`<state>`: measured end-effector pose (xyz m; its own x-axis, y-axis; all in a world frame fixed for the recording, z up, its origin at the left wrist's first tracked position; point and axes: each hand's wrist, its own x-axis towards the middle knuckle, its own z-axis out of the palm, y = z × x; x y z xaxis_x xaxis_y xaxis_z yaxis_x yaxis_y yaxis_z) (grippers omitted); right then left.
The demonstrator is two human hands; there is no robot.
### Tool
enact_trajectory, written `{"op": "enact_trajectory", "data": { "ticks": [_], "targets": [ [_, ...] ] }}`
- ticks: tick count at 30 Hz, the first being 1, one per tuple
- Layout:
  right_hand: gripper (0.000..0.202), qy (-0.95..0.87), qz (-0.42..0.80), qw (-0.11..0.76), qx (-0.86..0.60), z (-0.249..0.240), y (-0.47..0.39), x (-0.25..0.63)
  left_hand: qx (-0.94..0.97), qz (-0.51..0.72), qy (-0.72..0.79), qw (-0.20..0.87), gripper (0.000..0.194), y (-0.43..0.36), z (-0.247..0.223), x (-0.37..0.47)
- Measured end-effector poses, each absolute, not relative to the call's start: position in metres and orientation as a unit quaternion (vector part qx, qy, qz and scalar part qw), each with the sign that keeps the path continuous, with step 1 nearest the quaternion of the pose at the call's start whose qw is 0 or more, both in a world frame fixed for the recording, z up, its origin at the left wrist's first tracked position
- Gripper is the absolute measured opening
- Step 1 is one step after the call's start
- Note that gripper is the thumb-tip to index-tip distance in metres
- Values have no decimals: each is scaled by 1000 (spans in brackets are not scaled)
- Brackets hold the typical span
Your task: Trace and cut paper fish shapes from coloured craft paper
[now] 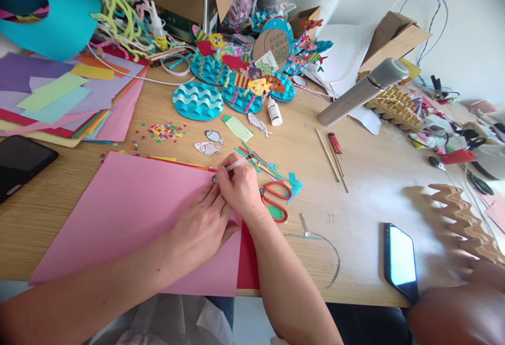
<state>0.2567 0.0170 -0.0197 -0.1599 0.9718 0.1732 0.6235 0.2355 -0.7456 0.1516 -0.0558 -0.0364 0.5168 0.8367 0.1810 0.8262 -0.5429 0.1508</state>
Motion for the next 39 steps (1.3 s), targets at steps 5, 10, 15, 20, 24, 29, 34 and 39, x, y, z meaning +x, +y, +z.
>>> {"op": "enact_trajectory", "data": {
  "ticks": [5, 10, 15, 20, 24, 29, 34, 39],
  "targets": [
    [16, -720, 258, 333, -551, -20, 17, 257, 872, 113, 477, 24, 53, -55, -34, 152],
    [16, -719, 265, 328, -553, -19, 17, 257, 872, 110, 477, 25, 55, -55, -34, 152],
    [15, -722, 259, 324, -554, -19, 17, 256, 874, 100, 475, 30, 54, -54, -33, 151],
    [14, -729, 251, 324, -549, -19, 16, 257, 874, 99, 475, 32, 55, -54, -33, 152],
    [15, -737, 234, 320, -547, -20, 15, 257, 873, 95, 477, 44, 56, -54, -32, 151],
    [14, -741, 234, 319, -543, -20, 15, 257, 873, 92, 477, 44, 59, -53, -33, 150],
    [13, -744, 229, 316, -543, -19, 14, 257, 873, 90, 477, 43, 62, -53, -32, 151],
    [12, -743, 247, 311, -540, -20, 14, 257, 875, 85, 476, 34, 59, -54, -31, 151]
  ]
}}
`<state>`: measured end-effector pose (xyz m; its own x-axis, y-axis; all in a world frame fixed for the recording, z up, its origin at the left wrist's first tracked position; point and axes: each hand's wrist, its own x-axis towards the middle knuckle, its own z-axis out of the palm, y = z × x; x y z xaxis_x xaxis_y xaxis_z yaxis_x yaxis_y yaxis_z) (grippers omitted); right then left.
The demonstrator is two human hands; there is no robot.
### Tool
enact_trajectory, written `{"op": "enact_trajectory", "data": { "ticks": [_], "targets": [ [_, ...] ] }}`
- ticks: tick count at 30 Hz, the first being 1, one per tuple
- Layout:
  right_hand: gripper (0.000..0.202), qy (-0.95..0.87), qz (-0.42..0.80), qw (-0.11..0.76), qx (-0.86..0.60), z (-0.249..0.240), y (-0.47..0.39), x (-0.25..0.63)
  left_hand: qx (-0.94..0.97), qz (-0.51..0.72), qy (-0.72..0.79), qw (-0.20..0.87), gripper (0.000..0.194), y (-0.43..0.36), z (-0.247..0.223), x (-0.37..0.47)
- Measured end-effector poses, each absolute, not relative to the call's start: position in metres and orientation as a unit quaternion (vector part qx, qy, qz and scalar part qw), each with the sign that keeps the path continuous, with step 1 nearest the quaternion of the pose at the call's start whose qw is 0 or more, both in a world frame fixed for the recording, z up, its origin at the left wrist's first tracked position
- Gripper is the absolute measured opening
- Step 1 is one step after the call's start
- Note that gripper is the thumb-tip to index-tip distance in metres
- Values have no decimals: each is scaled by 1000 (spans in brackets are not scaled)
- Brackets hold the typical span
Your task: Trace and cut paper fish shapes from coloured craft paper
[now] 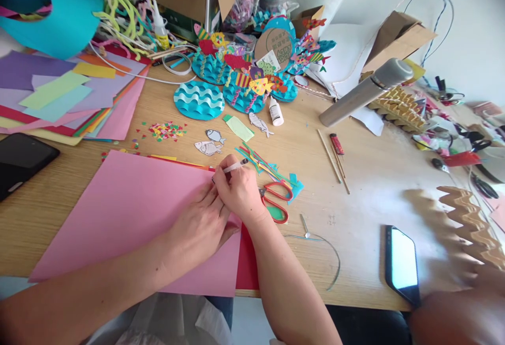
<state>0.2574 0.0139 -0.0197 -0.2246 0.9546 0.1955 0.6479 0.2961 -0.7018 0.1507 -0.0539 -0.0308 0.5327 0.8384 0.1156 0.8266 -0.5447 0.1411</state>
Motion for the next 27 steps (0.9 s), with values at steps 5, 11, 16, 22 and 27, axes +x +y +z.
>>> {"op": "enact_trajectory", "data": {
  "ticks": [5, 11, 16, 22, 27],
  "targets": [
    [12, -748, 248, 310, -532, -21, 13, 258, 873, 85, 479, 42, 62, -55, -29, 150],
    [12, -751, 241, 311, -529, -22, 13, 259, 873, 85, 477, 45, 62, -54, -31, 151],
    [12, -754, 241, 302, -531, -23, 13, 259, 872, 95, 478, 36, 63, -55, -33, 150],
    [12, -762, 224, 305, -526, -24, 13, 259, 876, 81, 474, 38, 60, -54, -31, 149],
    [12, -767, 216, 308, -519, -24, 13, 259, 878, 76, 471, 39, 62, -54, -31, 149]
  ]
}}
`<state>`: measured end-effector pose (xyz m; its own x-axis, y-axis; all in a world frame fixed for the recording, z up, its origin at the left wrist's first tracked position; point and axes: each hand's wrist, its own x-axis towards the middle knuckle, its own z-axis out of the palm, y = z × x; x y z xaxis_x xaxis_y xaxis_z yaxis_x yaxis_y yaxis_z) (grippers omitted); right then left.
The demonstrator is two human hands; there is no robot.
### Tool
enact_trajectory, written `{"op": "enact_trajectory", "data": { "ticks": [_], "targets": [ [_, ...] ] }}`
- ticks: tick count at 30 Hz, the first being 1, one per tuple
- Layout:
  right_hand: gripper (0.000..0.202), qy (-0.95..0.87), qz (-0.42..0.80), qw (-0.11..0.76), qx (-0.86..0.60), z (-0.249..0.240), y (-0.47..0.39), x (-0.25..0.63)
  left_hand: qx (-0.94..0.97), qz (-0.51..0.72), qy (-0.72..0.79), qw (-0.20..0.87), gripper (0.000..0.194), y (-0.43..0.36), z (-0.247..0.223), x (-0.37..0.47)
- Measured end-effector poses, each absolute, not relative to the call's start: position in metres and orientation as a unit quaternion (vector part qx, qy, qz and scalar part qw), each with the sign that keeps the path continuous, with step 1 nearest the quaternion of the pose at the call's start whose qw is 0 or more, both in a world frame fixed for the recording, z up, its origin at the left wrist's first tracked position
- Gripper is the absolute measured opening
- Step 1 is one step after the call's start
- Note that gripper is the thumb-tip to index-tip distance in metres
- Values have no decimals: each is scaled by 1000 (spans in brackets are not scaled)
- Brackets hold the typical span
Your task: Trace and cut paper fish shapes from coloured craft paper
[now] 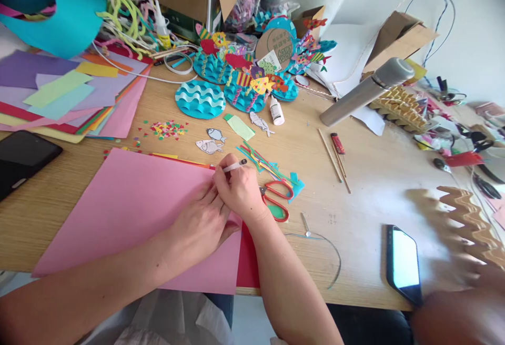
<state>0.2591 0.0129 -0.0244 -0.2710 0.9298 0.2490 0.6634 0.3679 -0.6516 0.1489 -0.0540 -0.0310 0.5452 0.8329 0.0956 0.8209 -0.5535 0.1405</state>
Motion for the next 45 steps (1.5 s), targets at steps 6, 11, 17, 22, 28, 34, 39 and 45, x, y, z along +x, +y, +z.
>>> {"op": "enact_trajectory", "data": {
  "ticks": [6, 11, 17, 22, 28, 34, 39, 45],
  "targets": [
    [12, -766, 217, 311, -518, -25, 13, 259, 877, 77, 472, 48, 60, -54, -31, 149],
    [12, -766, 217, 312, -519, -24, 13, 259, 877, 78, 473, 43, 62, -54, -31, 149],
    [13, -766, 224, 311, -516, -25, 13, 259, 877, 74, 471, 52, 61, -54, -30, 149],
    [13, -758, 232, 314, -522, -25, 13, 259, 877, 75, 472, 49, 64, -54, -30, 149],
    [12, -749, 248, 315, -528, -24, 12, 259, 875, 85, 474, 42, 63, -55, -32, 149],
    [12, -743, 266, 314, -528, -24, 12, 258, 876, 88, 472, 39, 63, -54, -32, 149],
    [13, -750, 249, 316, -525, -24, 12, 259, 876, 83, 474, 37, 62, -54, -33, 149],
    [12, -756, 243, 310, -523, -24, 12, 259, 875, 83, 475, 41, 61, -55, -32, 149]
  ]
}}
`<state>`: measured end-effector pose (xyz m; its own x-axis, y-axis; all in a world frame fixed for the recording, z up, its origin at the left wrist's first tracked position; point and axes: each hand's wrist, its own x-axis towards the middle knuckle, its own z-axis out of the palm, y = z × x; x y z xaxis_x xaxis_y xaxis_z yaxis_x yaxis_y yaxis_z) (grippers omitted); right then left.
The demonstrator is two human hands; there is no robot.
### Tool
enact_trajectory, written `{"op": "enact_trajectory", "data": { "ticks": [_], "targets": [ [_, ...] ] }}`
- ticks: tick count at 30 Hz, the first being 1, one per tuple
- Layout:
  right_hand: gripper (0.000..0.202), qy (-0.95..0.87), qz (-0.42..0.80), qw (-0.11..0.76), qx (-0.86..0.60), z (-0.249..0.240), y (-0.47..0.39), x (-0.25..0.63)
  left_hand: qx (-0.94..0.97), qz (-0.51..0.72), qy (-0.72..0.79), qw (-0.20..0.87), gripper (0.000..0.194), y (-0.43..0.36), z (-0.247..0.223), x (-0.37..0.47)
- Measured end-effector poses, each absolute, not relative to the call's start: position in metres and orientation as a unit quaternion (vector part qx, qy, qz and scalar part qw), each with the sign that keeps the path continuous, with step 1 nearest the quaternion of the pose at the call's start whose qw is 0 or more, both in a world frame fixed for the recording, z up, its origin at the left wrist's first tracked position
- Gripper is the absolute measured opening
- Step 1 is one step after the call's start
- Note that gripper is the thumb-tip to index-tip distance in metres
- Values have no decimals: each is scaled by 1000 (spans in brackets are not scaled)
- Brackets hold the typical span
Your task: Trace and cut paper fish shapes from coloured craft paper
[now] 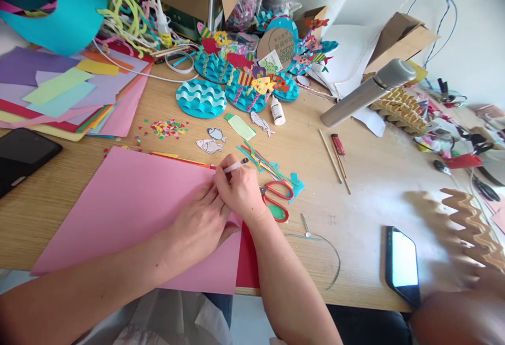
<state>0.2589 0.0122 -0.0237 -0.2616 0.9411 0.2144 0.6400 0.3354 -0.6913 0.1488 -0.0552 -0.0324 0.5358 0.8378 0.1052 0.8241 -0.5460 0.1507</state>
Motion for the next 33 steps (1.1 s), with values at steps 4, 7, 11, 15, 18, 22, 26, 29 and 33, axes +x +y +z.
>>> {"op": "enact_trajectory", "data": {
  "ticks": [4, 7, 11, 15, 18, 22, 26, 29, 33],
  "targets": [
    [12, -760, 244, 303, -520, -22, 12, 259, 873, 98, 475, 55, 60, -55, -33, 148],
    [11, -763, 240, 293, -523, -20, 12, 260, 872, 106, 474, 63, 62, -55, -34, 148],
    [12, -772, 235, 283, -518, -17, 13, 261, 872, 114, 472, 60, 65, -55, -33, 147],
    [12, -774, 244, 275, -515, -13, 13, 261, 874, 115, 468, 66, 55, -54, -27, 146],
    [12, -778, 246, 276, -508, -12, 13, 262, 873, 102, 472, 71, 47, -54, -22, 146],
    [12, -782, 247, 278, -500, -12, 12, 263, 871, 89, 477, 72, 43, -56, -21, 146],
    [13, -784, 253, 280, -493, -12, 12, 264, 869, 80, 484, 70, 44, -57, -21, 147],
    [13, -783, 257, 279, -493, -11, 12, 265, 869, 73, 485, 70, 43, -58, -21, 147],
    [13, -784, 261, 269, -494, -10, 12, 266, 872, 52, 482, 64, 45, -59, -20, 148]
  ]
}}
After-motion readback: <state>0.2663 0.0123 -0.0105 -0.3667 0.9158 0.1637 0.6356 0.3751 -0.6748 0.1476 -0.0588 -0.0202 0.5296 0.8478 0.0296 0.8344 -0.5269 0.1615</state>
